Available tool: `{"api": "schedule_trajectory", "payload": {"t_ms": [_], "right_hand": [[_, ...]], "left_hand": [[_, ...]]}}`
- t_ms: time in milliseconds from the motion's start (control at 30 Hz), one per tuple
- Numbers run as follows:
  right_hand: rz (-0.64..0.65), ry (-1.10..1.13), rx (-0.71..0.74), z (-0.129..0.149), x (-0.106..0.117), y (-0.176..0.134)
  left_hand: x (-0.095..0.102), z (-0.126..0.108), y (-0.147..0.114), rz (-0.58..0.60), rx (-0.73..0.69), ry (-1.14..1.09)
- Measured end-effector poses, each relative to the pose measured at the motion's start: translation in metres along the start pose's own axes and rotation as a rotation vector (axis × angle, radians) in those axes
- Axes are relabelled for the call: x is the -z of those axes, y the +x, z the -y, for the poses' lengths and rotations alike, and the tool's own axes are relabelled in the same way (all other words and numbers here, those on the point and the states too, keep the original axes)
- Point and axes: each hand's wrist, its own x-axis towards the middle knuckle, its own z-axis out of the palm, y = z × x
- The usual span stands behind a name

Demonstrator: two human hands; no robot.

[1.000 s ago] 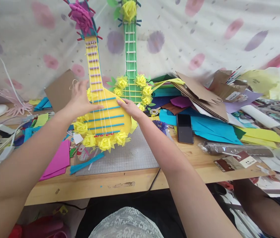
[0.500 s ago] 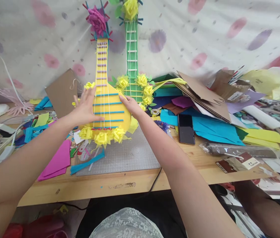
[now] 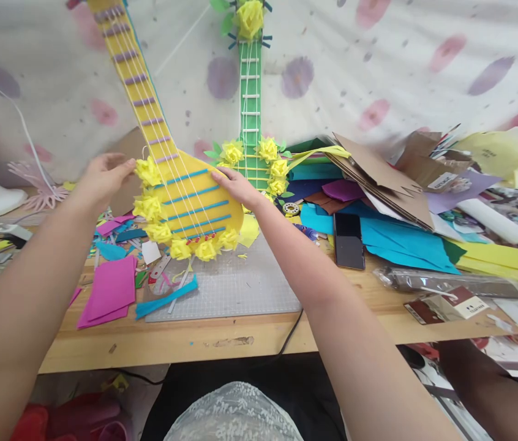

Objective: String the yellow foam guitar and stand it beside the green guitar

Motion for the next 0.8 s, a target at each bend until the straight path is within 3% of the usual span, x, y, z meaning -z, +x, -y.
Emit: {"api": "schedule_trajectory", "payload": {"t_ms": [133, 400, 467, 700, 800], "right_hand": [[0.162, 0.107, -0.115, 0.009, 0.013, 0.006], [0.349, 0.036, -0.388, -0.007, 0.015, 0.016], [0.349, -0.028, -0.371, -0.015, 0.011, 0.016], [0.062, -0.457, -0.05, -0.023, 0.017, -0.001], [0.065, -0.492, -0.044, -0.03, 0.026, -0.02]], "left_hand": [[-0.001, 0.011, -0.005, 0.168, 0.281, -0.306], [-0.014, 0.047, -0.019, 0.253, 0.472, -0.456], [-0.02, 0.057, -0.023, 0.235, 0.525, -0.496], [-0.028, 0.091, -0.032, 0.152, 0.617, -0.485], [-0.032, 0.106, -0.033, 0.142, 0.655, -0.446]]}}
